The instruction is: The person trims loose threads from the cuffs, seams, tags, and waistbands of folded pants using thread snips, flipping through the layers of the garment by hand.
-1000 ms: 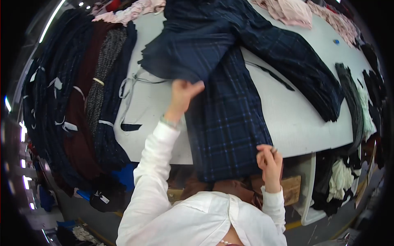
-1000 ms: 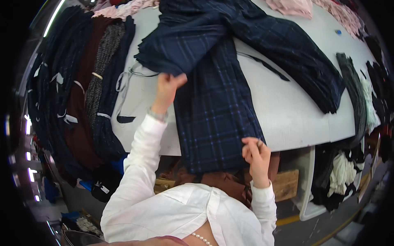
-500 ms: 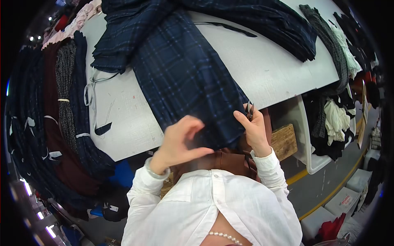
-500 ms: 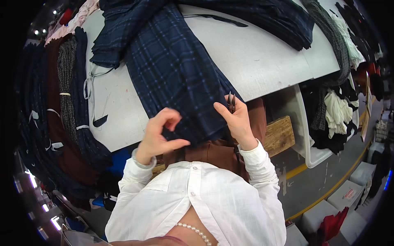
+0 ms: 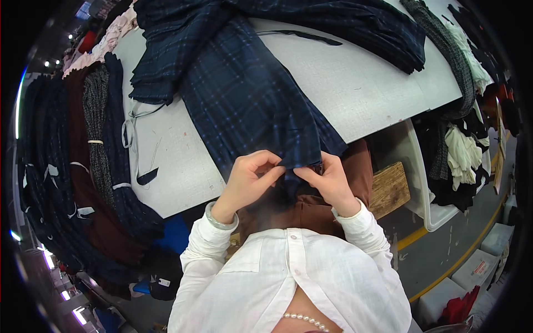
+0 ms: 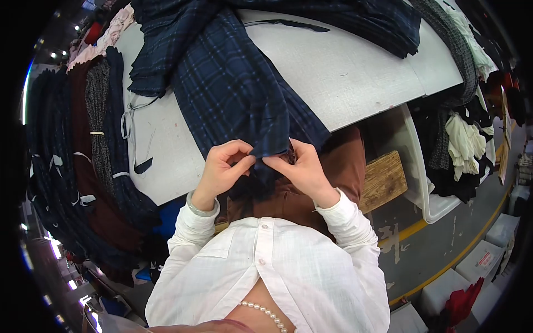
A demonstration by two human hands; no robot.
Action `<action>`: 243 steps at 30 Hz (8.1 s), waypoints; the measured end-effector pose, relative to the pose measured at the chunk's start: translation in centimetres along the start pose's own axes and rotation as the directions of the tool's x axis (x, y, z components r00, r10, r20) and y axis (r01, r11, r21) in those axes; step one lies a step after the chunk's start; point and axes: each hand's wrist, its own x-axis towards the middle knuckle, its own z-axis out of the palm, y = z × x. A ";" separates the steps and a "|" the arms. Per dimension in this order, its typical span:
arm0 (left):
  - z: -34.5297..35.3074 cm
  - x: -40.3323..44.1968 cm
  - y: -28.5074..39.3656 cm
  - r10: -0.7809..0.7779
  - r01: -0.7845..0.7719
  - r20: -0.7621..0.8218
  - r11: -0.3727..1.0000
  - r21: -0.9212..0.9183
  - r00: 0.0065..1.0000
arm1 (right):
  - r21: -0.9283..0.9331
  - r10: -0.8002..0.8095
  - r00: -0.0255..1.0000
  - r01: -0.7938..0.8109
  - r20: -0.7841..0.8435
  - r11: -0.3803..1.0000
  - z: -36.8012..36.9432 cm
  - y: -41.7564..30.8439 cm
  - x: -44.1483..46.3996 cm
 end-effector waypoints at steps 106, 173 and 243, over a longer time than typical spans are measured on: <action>-7.0 3.0 -4.8 0.354 0.079 -0.688 0.855 0.513 0.634 | -0.945 -0.432 0.876 -0.072 -0.213 0.318 -12.9 2.9 -3.1; -31.5 15.2 -8.1 -0.413 -0.006 -0.743 0.872 -0.489 0.527 | -0.651 -0.440 0.844 0.152 -0.305 0.744 -8.2 -1.3 -1.1; -4.6 -3.8 -0.3 0.222 -0.027 -0.269 0.815 0.579 0.937 | -0.012 0.115 0.992 -0.116 -0.048 0.993 -2.6 -0.1 -1.0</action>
